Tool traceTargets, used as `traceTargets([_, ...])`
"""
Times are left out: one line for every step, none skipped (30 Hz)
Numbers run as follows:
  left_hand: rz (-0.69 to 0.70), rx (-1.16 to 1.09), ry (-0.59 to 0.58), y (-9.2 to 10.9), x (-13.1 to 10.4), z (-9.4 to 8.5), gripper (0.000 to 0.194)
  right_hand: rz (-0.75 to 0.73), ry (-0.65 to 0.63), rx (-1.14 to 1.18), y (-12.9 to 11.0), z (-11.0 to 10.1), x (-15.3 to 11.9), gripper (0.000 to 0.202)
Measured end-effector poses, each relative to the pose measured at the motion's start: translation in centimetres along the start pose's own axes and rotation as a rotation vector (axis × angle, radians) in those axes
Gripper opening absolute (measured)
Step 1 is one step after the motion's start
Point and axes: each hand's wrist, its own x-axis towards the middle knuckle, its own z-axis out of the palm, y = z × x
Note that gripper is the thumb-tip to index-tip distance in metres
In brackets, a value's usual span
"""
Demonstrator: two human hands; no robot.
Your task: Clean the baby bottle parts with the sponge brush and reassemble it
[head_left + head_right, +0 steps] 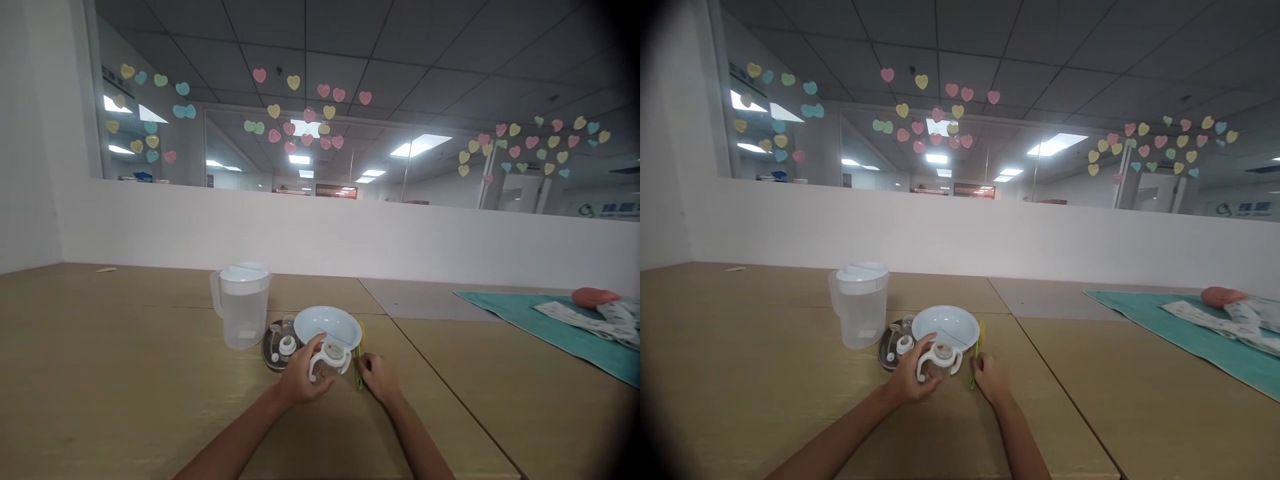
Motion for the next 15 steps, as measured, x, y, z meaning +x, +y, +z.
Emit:
traceTargets([-0.001,0.008,-0.01,-0.1,0.0,0.0,0.078,0.006,0.032,0.013,0.0,0.0,0.0,0.039])
traceTargets([0.007,0.016,-0.013,-0.2,0.0,0.0,0.078,0.012,0.072,0.032,0.0,0.0,-0.1,0.04])
traceTargets([0.024,0.026,-0.014,-0.3,0.0,0.0,0.077,0.012,0.118,0.054,0.0,0.0,-0.1,0.04])
traceTargets([0.043,0.036,-0.014,-0.4,0.0,0.0,0.075,0.002,0.163,0.081,-0.1,0.0,-0.2,0.04])
traceTargets([0.062,0.044,-0.016,-0.5,0.0,0.0,0.074,-0.02,0.205,0.113,-0.2,0.0,-0.3,0.04])
traceTargets([0.077,0.052,-0.02,-0.5,-0.1,0.0,0.073,-0.049,0.237,0.149,-0.3,0.0,-0.4,0.04])
traceTargets([0.088,0.061,-0.027,-0.5,-0.1,0.0,0.072,-0.081,0.257,0.186,-0.5,0.0,-0.5,0.041])
traceTargets([0.096,0.075,-0.031,-0.5,0.0,0.0,0.07,-0.114,0.267,0.221,-0.6,0.0,-0.6,0.042])
traceTargets([0.102,0.093,-0.034,-0.4,0.0,0.0,0.069,-0.149,0.265,0.248,-0.8,0.0,-0.7,0.044])
traceTargets([0.107,0.114,-0.034,-0.3,0.1,0.0,0.068,-0.183,0.25,0.265,-1.0,0.0,-0.8,0.045])
traceTargets([0.109,0.136,-0.031,-0.2,0.2,-0.1,0.067,-0.214,0.227,0.27,-1.1,0.0,-0.8,0.046])
traceTargets([0.107,0.156,-0.026,0.0,0.3,-0.2,0.067,-0.244,0.197,0.268,-1.2,0.0,-0.9,0.046])
traceTargets([0.101,0.173,-0.023,0.1,0.4,-0.3,0.067,-0.266,0.17,0.265,-1.3,0.0,-0.9,0.045])
traceTargets([0.094,0.185,-0.021,0.2,0.4,-0.4,0.066,-0.28,0.149,0.264,-1.4,0.0,-0.9,0.044])
traceTargets([0.089,0.193,-0.024,0.3,0.5,-0.5,0.066,-0.284,0.138,0.267,-1.4,0.0,-0.9,0.043])
